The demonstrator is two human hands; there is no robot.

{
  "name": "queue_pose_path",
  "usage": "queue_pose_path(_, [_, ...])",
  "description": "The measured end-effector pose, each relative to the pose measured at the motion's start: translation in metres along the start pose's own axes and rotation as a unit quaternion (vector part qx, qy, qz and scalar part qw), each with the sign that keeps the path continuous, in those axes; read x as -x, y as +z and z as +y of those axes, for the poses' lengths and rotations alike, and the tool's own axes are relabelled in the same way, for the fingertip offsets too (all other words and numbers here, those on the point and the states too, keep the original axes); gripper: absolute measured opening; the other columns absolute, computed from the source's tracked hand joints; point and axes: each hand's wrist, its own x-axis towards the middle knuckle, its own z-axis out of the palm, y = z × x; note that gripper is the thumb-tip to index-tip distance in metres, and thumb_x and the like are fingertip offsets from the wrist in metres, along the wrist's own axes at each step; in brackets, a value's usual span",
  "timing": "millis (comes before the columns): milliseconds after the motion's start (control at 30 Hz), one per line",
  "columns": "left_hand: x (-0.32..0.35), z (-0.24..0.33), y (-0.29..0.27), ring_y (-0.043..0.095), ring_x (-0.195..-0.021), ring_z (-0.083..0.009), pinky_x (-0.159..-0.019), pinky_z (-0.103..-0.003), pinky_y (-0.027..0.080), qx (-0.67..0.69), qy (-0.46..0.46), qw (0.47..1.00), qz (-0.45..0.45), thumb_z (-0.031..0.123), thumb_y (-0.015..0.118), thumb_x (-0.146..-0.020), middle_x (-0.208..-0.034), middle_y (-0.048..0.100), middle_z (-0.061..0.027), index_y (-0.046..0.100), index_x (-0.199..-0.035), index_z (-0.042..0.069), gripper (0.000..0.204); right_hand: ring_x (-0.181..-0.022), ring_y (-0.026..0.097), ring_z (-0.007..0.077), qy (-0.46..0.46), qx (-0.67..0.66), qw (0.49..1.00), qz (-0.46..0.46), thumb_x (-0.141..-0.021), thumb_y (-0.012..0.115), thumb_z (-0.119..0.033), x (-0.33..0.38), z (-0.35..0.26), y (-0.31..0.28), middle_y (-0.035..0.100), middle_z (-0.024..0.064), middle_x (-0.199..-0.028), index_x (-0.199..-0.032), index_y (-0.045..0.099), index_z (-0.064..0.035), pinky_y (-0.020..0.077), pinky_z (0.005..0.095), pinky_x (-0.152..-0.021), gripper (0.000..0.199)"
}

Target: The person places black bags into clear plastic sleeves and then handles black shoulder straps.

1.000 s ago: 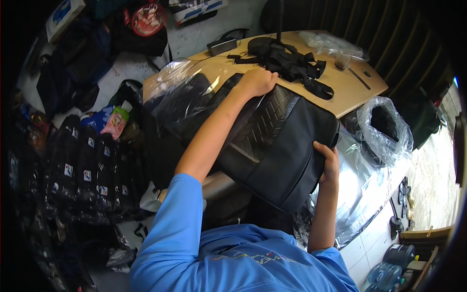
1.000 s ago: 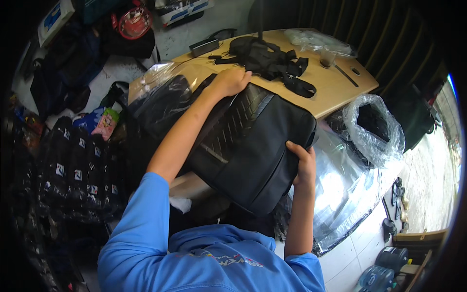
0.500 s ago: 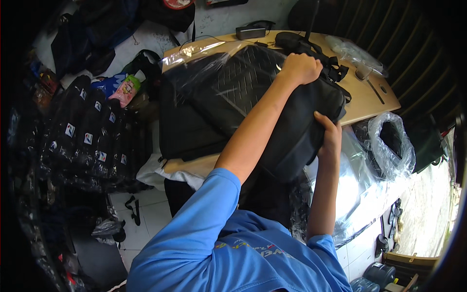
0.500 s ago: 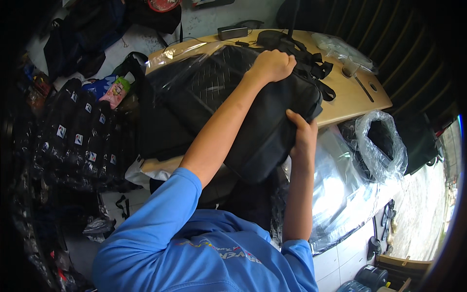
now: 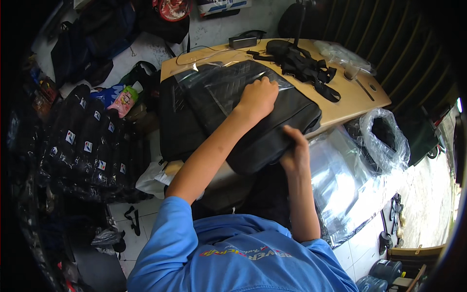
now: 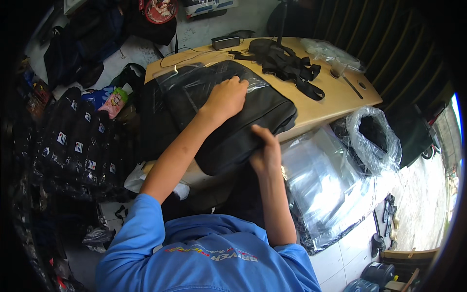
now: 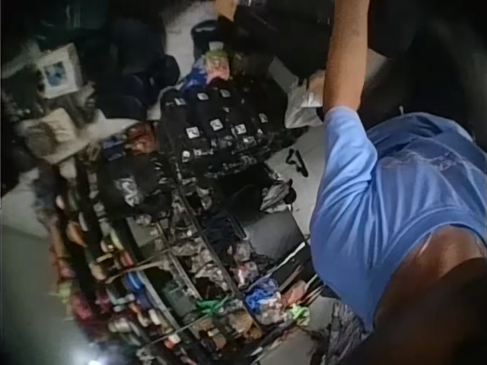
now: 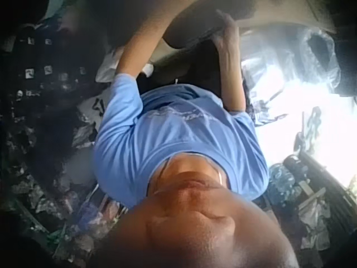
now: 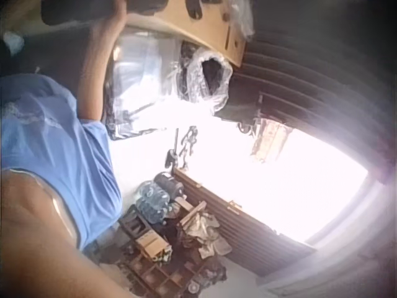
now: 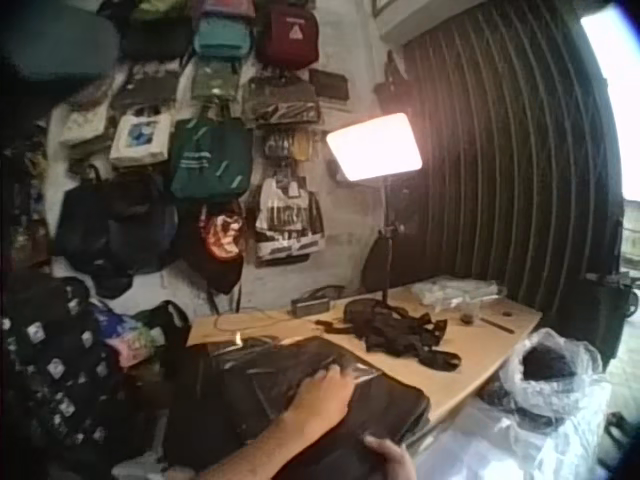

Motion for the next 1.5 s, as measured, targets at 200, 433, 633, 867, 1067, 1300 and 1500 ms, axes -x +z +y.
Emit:
queue_pose_path(200, [-0.001,-0.012,0.009,0.065,-0.069,-0.0311,-0.061,-0.037,0.054,-0.068,0.122,0.99,0.02,0.003,0.053,-0.076,-0.075,0.06,-0.0147,0.058,-0.08,0.0,0.007,-0.088,0.062,0.0272,-0.046,0.046,0.998,-0.007,-0.074,0.055,0.009,0.013,0.02,0.023,0.06,0.0132,-0.096,-0.106,0.052,0.0023,0.0539,0.0404,-0.08,0.033])
queue_pose_path(433, [0.001,-0.008,-0.017,0.064,-0.07,-0.0311,-0.061,-0.039,0.053,-0.074,0.181,0.981,0.013,0.0,0.054,-0.074,-0.078,0.06,-0.0159,0.056,-0.083,-0.001,0.01,-0.092,0.06,0.0294,-0.086,0.036,0.996,-0.015,-0.07,0.05,0.013,0.004,0.026,0.047,0.058,0.0142,-0.103,-0.117,0.047,0.0002,0.0531,0.0407,-0.078,0.048])
queue_pose_path(633, [-0.001,-0.022,-0.013,0.062,-0.078,-0.0364,-0.069,-0.043,0.05,0.038,0.1,0.994,0.026,0.001,0.05,-0.077,-0.084,0.062,-0.0183,0.057,-0.089,0.0,0.013,-0.094,0.06,0.029,-0.096,0.052,0.994,-0.014,-0.07,0.047,0.015,-0.003,0.031,0.056,0.057,0.0142,-0.107,-0.119,0.045,-0.0007,0.0528,0.0401,-0.08,0.051])
queue_pose_path(867, [-0.005,-0.032,-0.028,0.061,-0.081,-0.0371,-0.073,-0.044,0.048,0.096,0.043,0.994,0.031,0.014,0.051,-0.088,-0.086,0.062,-0.0193,0.06,-0.095,0.002,0.017,-0.09,0.06,0.028,-0.089,0.062,0.994,-0.021,-0.069,0.049,0.014,-0.02,0.026,0.052,0.057,0.0137,-0.101,-0.114,0.047,-0.0001,0.0546,0.0383,-0.075,0.047])
queue_pose_path(1067, [0.088,-0.101,-0.009,0.051,-0.109,-0.0319,-0.092,-0.039,0.042,0.225,-0.357,0.813,0.4,0.024,0.055,-0.089,-0.12,0.051,-0.0207,0.05,-0.114,-0.006,0.04,-0.089,0.063,0.029,-0.033,-0.063,0.997,-0.021,-0.074,0.053,0.005,-0.039,0.024,0.019,0.06,0.0166,-0.101,-0.107,0.05,0.007,0.0517,0.0396,-0.087,0.032])
queue_pose_path(1300, [0.09,-0.068,-0.024,0.064,-0.08,-0.023,-0.075,-0.034,0.052,0.814,-0.401,0.412,0.085,0.019,0.061,-0.084,-0.09,0.065,-0.0157,0.06,-0.1,-0.003,0.026,-0.097,0.061,0.0275,0.038,-0.063,0.996,-0.043,-0.08,0.058,-0.002,0.002,0.034,0.034,0.059,0.0157,-0.107,-0.112,0.05,0.007,0.0499,0.0381,-0.089,0.034])
queue_pose_path(1500, [0.099,-0.029,-0.029,0.065,-0.069,-0.0218,-0.062,-0.035,0.055,0.779,-0.451,0.427,0.087,0.014,0.064,-0.083,-0.084,0.065,-0.0134,0.062,-0.093,-0.003,0.02,-0.089,0.063,0.028,0.019,0.093,0.995,-0.017,-0.074,0.06,0.008,-0.014,0.029,0.021,0.061,0.0156,-0.102,-0.109,0.052,0.0071,0.0536,0.0369,-0.082,0.035])
